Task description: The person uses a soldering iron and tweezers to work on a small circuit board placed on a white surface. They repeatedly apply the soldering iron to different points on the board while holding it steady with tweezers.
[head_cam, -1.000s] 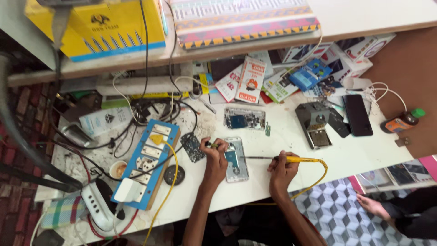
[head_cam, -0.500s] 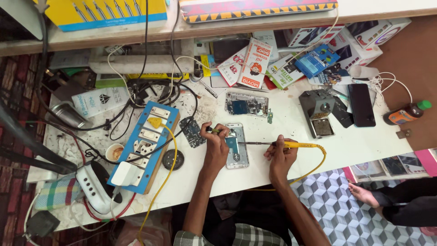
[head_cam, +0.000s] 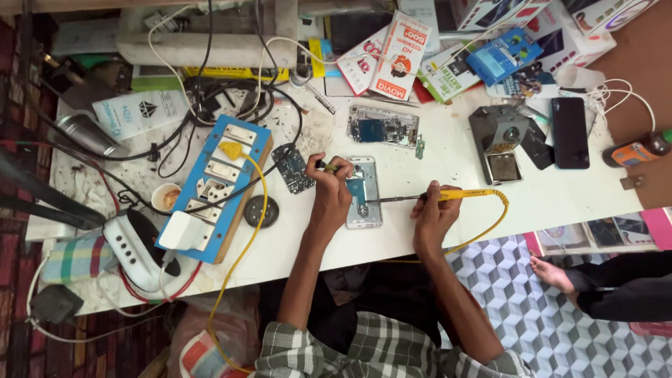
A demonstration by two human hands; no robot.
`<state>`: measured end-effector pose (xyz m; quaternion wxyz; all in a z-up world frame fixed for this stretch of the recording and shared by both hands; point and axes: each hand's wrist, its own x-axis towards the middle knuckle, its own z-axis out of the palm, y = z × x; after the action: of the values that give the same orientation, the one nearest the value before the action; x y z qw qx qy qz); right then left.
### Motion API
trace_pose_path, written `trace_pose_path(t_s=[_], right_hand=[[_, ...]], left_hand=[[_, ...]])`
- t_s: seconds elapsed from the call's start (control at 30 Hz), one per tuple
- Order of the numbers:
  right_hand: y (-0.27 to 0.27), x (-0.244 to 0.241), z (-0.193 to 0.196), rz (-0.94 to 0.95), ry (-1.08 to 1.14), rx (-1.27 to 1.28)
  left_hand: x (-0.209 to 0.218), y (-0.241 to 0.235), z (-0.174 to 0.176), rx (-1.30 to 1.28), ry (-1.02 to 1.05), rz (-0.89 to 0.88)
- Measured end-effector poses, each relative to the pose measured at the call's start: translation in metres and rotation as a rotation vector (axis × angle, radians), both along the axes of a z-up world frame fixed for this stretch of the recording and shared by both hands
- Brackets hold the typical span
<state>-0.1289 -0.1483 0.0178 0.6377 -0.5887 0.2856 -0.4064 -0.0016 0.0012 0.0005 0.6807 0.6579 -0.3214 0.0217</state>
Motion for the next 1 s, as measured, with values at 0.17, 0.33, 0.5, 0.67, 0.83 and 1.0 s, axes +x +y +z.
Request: trace_pose_path(t_s=[0.17, 0.33, 0.5, 0.67, 0.83, 1.0], right_hand=[[0.0, 0.003, 0.006, -0.019, -0.034, 0.056], [0.0, 0.002, 0.007, -0.019, -0.006, 0.061], [-0.001, 0.001, 0.005, -0.046, 0.008, 0.068], [0.0, 0.001, 0.005, -0.038, -0.007, 0.075], [0.0, 0.002, 0.007, -0.02, -0.01, 0.091], [0.0, 0.0, 0.005, -0.037, 0.001, 0.067]], left_hand=[[0.001, -0.001, 0.008, -0.036, 0.05, 0.014], [0.002, -0.002, 0.009, -0.032, 0.085, 0.005], [0.002, -0.001, 0.006, -0.007, 0.037, 0.013], [0.001, -0.001, 0.008, -0.011, 0.109, 0.009], [0.001, 0.0, 0.008, 0.006, 0.104, 0.013], [0.001, 0.0, 0.008, -0.007, 0.116, 0.018]])
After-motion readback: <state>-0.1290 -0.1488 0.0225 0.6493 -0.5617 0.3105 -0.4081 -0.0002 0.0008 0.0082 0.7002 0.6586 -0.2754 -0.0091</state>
